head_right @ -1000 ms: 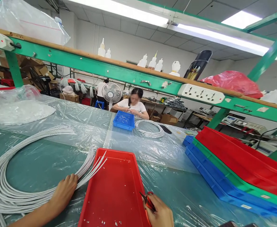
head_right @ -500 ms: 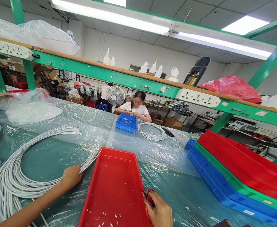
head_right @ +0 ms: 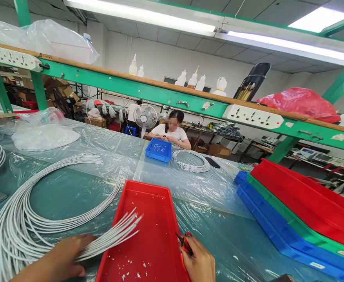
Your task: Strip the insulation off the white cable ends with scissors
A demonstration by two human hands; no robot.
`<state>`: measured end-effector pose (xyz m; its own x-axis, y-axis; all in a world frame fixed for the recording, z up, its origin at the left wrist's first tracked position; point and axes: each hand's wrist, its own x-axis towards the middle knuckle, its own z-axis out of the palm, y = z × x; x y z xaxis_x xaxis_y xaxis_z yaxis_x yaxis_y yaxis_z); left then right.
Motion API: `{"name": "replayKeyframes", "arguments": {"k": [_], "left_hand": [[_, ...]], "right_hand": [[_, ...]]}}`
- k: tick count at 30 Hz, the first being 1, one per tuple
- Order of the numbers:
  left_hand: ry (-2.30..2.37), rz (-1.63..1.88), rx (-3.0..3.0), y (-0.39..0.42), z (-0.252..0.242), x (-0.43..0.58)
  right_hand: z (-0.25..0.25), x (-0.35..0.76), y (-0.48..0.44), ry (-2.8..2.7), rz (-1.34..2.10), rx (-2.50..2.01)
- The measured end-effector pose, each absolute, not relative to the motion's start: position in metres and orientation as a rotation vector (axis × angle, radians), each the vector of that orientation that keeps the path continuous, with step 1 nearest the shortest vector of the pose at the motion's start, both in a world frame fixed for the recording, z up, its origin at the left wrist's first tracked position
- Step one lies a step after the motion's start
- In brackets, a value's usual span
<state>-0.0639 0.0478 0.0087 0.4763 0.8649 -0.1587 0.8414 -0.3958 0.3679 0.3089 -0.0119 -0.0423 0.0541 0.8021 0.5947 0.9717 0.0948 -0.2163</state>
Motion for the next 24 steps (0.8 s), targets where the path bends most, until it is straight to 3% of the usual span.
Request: {"name": "replayKeyframes", "arguments": {"k": [8,16,24], "left_hand": [[1.255,0.314,2.456,0.042,0.037,-0.027],[1.216,0.105,2.634,0.054,0.003,0.062],[1.203,0.353,2.459,0.038,0.016,0.048]], "right_hand": [[-0.049,0.310,-0.012,-1.800,-0.351,-1.695],[-0.044,0.299,-0.012,-1.805,-0.256,-1.582],[-0.016,0.258,-0.023,-1.649,0.013,-1.516]]}}
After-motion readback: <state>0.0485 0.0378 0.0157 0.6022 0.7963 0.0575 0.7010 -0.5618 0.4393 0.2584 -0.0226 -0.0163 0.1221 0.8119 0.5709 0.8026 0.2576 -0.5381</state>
